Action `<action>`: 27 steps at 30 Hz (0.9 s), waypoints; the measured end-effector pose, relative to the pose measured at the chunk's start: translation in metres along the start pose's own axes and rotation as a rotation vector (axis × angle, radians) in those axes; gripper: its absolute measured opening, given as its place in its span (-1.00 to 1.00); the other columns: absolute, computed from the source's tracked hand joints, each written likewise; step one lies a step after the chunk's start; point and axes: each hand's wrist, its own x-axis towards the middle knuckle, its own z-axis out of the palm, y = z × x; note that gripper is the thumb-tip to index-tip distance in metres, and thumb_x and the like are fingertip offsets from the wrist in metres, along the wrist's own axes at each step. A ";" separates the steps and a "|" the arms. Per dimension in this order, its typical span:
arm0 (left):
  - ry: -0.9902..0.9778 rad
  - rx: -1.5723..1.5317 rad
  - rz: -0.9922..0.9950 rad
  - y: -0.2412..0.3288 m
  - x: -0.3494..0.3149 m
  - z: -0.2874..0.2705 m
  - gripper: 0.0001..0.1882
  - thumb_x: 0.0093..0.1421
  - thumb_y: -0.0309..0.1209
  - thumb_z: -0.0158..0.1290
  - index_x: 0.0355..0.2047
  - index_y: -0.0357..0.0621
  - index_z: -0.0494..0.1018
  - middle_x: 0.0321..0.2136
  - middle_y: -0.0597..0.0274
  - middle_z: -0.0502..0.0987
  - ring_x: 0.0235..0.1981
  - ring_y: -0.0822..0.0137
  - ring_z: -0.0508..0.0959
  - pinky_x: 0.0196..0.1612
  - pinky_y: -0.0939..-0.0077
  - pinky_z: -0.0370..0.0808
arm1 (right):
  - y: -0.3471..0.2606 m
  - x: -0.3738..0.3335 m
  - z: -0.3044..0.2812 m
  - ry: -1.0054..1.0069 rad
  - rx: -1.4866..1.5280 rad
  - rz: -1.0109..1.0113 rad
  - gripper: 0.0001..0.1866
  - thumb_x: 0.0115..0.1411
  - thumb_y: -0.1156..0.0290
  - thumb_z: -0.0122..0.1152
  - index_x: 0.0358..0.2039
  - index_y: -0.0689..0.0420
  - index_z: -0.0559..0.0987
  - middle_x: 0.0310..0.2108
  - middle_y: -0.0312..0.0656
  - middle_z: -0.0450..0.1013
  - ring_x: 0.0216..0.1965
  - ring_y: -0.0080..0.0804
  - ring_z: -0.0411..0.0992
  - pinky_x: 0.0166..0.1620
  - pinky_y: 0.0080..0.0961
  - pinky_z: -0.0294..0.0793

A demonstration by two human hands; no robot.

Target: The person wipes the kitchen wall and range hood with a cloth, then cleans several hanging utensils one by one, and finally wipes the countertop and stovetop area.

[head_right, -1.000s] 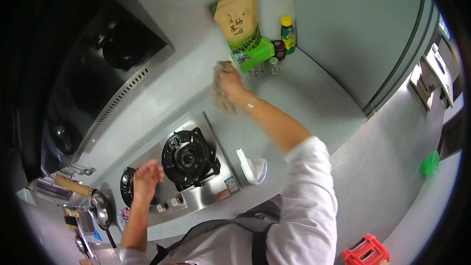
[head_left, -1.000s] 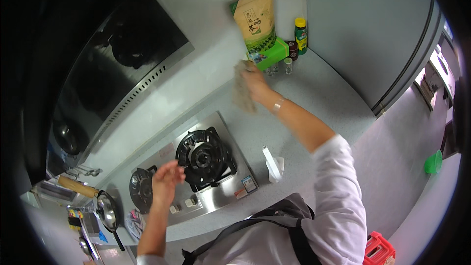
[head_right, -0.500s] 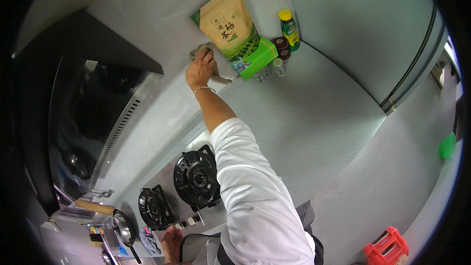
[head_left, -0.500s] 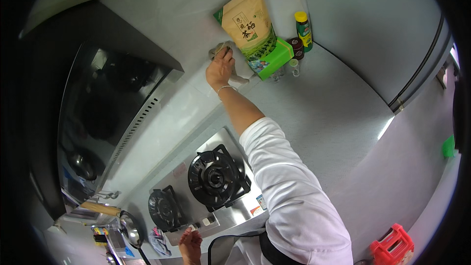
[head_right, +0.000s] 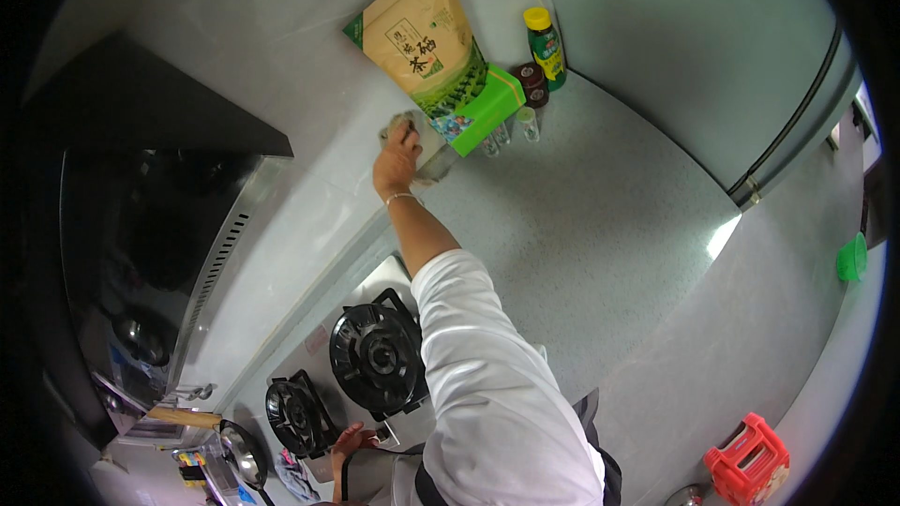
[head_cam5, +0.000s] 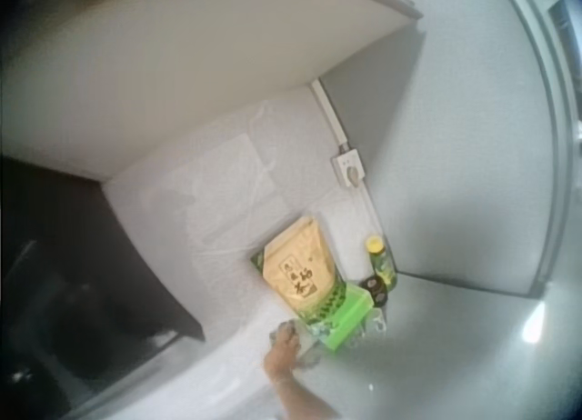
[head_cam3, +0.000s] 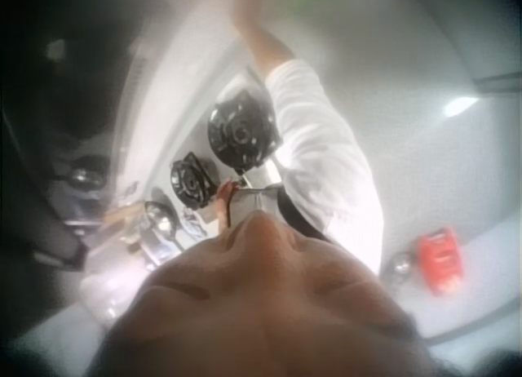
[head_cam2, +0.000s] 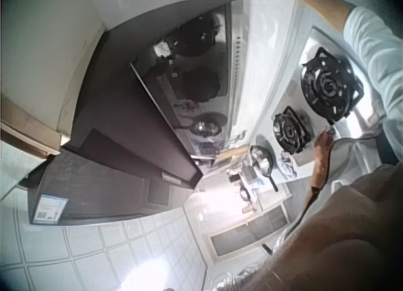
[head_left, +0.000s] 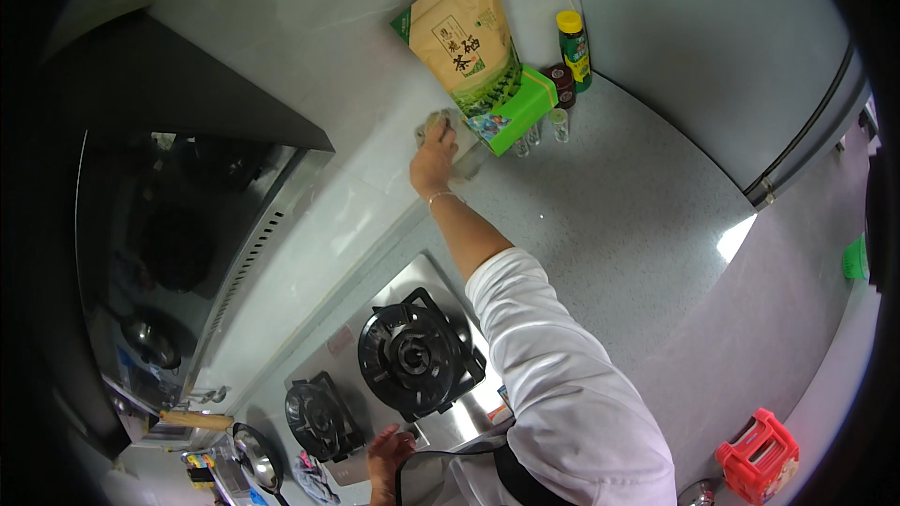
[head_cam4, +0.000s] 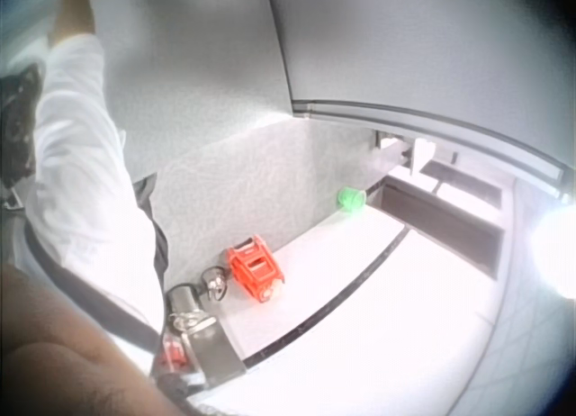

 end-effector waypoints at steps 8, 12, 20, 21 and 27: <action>0.068 0.078 -0.055 -0.005 0.001 0.006 -0.74 0.18 -0.49 -0.08 -0.11 -0.23 0.40 -0.34 0.02 0.56 -0.42 0.22 0.57 -0.26 0.42 0.54 | 0.026 0.002 0.006 -0.061 -0.005 0.052 -0.27 0.00 0.64 0.02 0.18 0.32 -0.05 0.01 0.13 0.05 -0.12 0.14 0.23 -0.01 -0.17 0.30; 0.013 0.038 -0.043 -0.014 0.003 -0.002 -0.74 0.18 -0.51 -0.08 -0.11 -0.26 0.40 -0.34 0.00 0.56 -0.41 0.20 0.58 -0.23 0.40 0.54 | 0.040 0.003 0.011 -0.073 0.031 0.151 -0.27 0.02 0.61 0.04 0.18 0.31 -0.05 0.03 0.12 0.05 -0.08 0.10 0.24 0.00 -0.19 0.31; 0.025 0.048 0.005 -0.022 -0.004 -0.013 -0.75 0.17 -0.54 -0.06 -0.13 -0.32 0.40 -0.33 -0.06 0.55 -0.37 0.15 0.58 -0.20 0.37 0.54 | 0.090 0.035 0.046 -0.147 0.276 0.538 -0.30 0.05 0.58 0.05 0.14 0.34 -0.06 0.03 0.13 0.13 -0.09 0.06 0.31 -0.02 -0.22 0.34; 0.050 0.041 -0.006 -0.032 -0.008 -0.017 -0.75 0.17 -0.54 -0.06 -0.13 -0.32 0.41 -0.33 -0.06 0.55 -0.37 0.16 0.58 -0.20 0.38 0.54 | 0.081 0.029 0.041 -0.145 0.210 0.520 -0.39 0.06 0.56 0.04 0.09 0.35 0.02 0.00 0.14 0.17 -0.10 0.06 0.32 -0.04 -0.20 0.35; 0.083 0.000 -0.067 -0.041 -0.015 -0.010 -0.74 0.17 -0.51 -0.03 -0.12 -0.30 0.42 -0.32 -0.04 0.55 -0.32 0.21 0.57 -0.16 0.44 0.51 | 0.088 0.029 0.021 -0.414 -0.233 0.093 -0.69 0.13 0.41 -0.06 -0.16 0.33 0.42 -0.19 0.17 0.38 -0.13 0.03 0.40 -0.10 -0.16 0.39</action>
